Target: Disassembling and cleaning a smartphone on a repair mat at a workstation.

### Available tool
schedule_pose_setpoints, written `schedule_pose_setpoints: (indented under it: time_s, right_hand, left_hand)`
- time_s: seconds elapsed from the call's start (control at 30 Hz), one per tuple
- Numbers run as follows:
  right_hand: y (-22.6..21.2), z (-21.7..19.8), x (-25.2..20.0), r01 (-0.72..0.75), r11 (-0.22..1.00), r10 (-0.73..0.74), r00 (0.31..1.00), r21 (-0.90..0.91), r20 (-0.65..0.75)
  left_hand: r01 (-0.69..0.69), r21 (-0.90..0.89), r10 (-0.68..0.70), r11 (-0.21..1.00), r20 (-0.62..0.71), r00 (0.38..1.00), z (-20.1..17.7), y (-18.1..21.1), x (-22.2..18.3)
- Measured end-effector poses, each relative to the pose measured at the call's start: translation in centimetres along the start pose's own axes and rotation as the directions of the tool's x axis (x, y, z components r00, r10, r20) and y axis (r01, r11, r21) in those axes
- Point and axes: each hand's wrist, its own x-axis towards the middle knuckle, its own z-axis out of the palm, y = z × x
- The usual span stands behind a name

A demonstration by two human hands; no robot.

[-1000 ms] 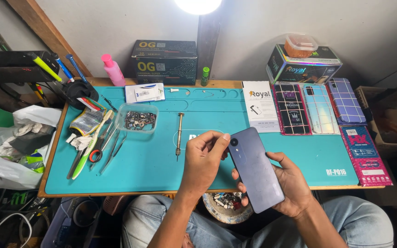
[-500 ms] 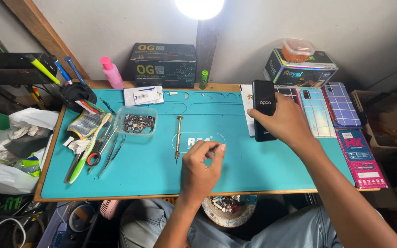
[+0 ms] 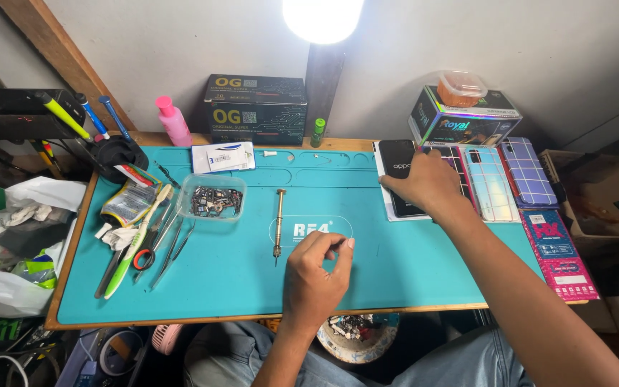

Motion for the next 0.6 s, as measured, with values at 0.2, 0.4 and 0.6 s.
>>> schedule_pose_setpoints:
  time_s: [0.2,0.4,0.6]
  right_hand:
    - [-0.1,0.8,-0.3,0.062,0.997,-0.065,0.996,-0.044,-0.066]
    - [-1.0,1.6,-0.6,0.06,0.997,-0.066,0.991,-0.057,-0.116]
    - [-0.2,2.2,-2.0,0.161,0.979,-0.193,0.932,-0.126,-0.307]
  left_hand:
    - [0.003,0.001,-0.003,1.0,-0.003,1.0,-0.1,0.1,0.0]
    - [0.004,0.006,-0.004,1.0,-0.023,1.0,0.1,0.0,-0.2]
    - [-0.092,0.082,0.103,0.992,-0.148,0.984,0.0,0.2,-0.6]
